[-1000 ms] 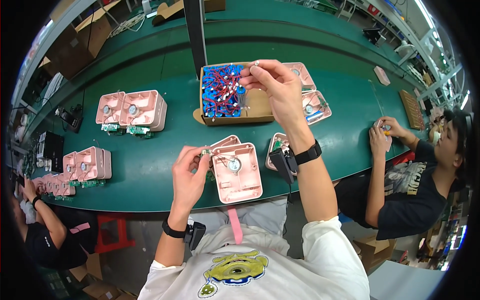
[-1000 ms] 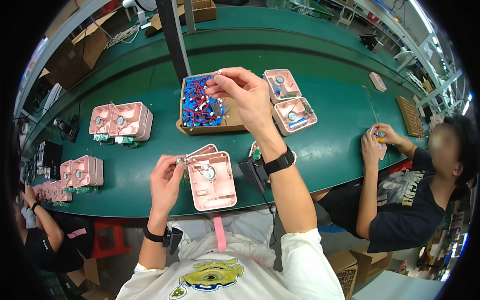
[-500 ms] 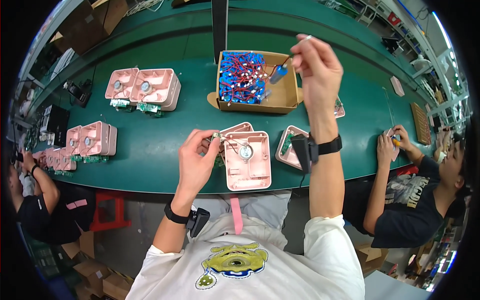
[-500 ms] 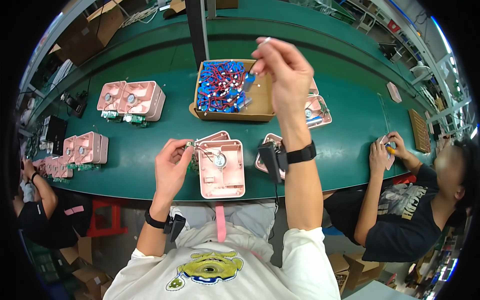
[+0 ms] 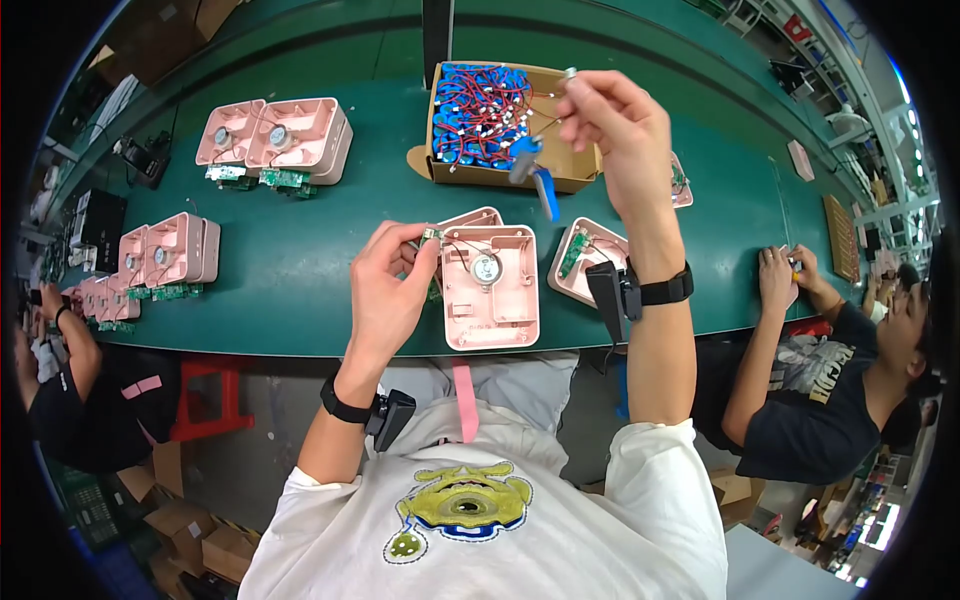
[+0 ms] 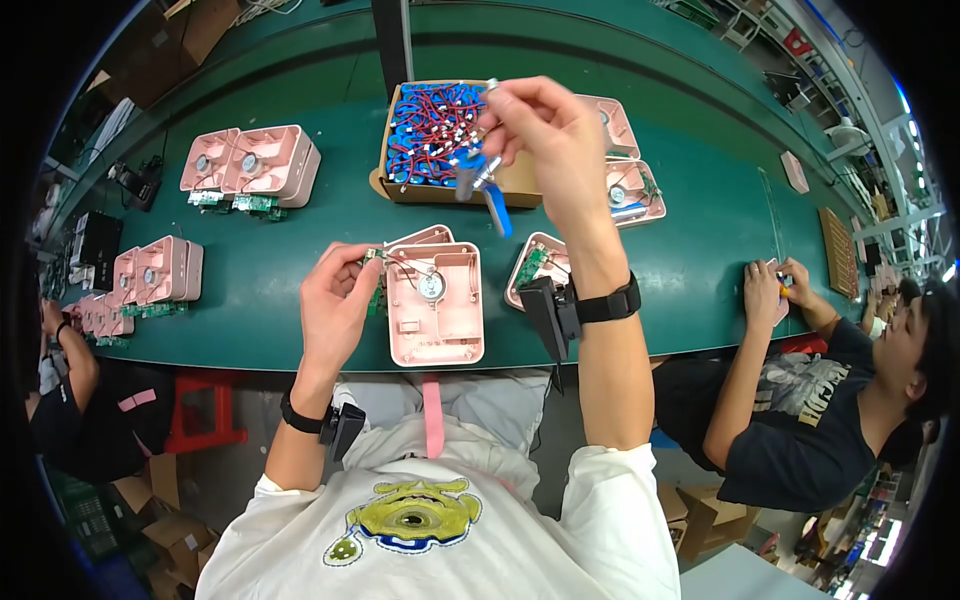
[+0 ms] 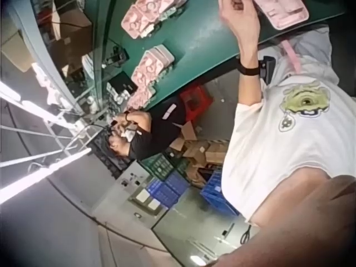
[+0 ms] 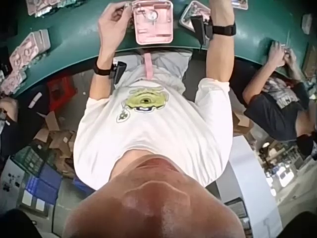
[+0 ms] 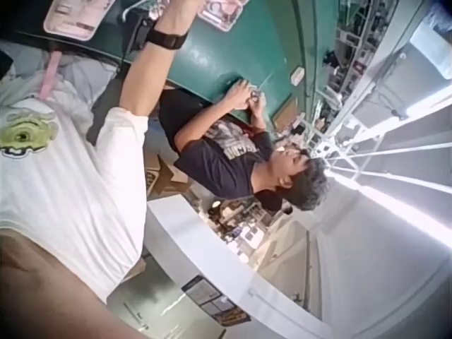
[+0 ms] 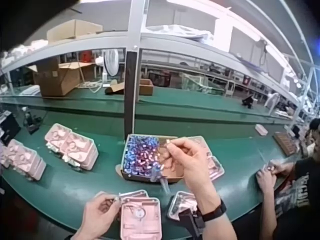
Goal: The person is manually assembling small electronic components into pink plastic enclosures on a production line.
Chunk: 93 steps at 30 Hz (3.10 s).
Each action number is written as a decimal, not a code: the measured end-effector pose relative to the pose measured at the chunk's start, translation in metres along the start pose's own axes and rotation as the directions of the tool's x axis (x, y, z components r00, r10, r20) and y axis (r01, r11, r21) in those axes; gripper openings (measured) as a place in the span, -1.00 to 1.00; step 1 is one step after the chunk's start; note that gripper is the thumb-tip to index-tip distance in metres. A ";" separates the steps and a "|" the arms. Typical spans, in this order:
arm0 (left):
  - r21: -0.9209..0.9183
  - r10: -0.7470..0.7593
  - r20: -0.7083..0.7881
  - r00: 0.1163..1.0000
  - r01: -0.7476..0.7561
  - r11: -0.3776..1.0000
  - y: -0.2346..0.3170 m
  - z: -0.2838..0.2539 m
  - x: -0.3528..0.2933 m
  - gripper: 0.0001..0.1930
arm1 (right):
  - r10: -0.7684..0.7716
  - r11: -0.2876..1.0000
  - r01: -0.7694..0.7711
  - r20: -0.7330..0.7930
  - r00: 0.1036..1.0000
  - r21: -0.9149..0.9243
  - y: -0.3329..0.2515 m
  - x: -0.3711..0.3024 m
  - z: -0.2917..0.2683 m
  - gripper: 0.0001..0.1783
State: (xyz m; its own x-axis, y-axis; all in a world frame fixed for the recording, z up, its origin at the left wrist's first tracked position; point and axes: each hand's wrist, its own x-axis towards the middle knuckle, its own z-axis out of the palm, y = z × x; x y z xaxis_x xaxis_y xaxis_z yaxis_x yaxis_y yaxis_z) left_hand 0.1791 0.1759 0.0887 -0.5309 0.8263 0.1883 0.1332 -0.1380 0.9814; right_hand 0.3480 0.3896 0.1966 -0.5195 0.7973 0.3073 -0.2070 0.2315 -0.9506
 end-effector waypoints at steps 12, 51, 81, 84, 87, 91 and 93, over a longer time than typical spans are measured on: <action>0.037 0.001 0.012 1.000 -0.001 0.999 0.003 0.001 -0.001 -0.85 | 0.073 0.958 -0.066 0.016 0.997 -0.279 0.018 -0.015 -0.004 -0.79; 0.466 0.443 0.260 0.858 -0.513 0.721 0.056 0.054 0.051 -0.63 | 0.159 0.939 -0.157 -0.018 0.987 -0.306 0.023 -0.027 -0.025 -0.72; 0.493 0.136 0.436 0.890 -0.363 0.791 0.034 0.093 0.103 -0.80 | -0.170 0.680 0.301 0.255 0.952 -0.668 0.005 -0.058 -0.010 -0.89; 0.522 0.111 0.498 0.860 -0.400 0.754 0.036 0.092 0.106 -0.79 | -0.275 0.544 0.446 0.351 0.895 -0.711 0.011 -0.056 -0.014 -0.88; 0.481 0.101 0.528 0.843 -0.395 0.783 0.047 0.090 0.105 -0.79 | -0.221 0.616 0.346 0.266 0.938 -0.708 0.013 -0.057 -0.014 -0.89; 0.435 0.042 0.538 0.842 -0.320 0.841 0.044 0.084 0.107 -0.69 | -0.084 0.701 0.119 0.085 0.993 -0.703 0.017 -0.057 -0.022 -0.88; 0.423 0.013 0.538 0.843 -0.283 0.861 0.043 0.082 0.108 -0.64 | -0.025 0.721 0.027 0.014 1.000 -0.693 0.020 -0.057 -0.023 -0.88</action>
State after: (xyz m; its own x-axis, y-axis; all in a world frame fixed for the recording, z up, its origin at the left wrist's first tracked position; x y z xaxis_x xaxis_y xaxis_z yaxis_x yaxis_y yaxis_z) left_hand 0.1960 0.3035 0.1480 0.0047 0.9884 0.1515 0.6188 -0.1219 0.7761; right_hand 0.3920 0.3617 0.1595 -0.5254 0.7837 0.3313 0.4111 0.5748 -0.7075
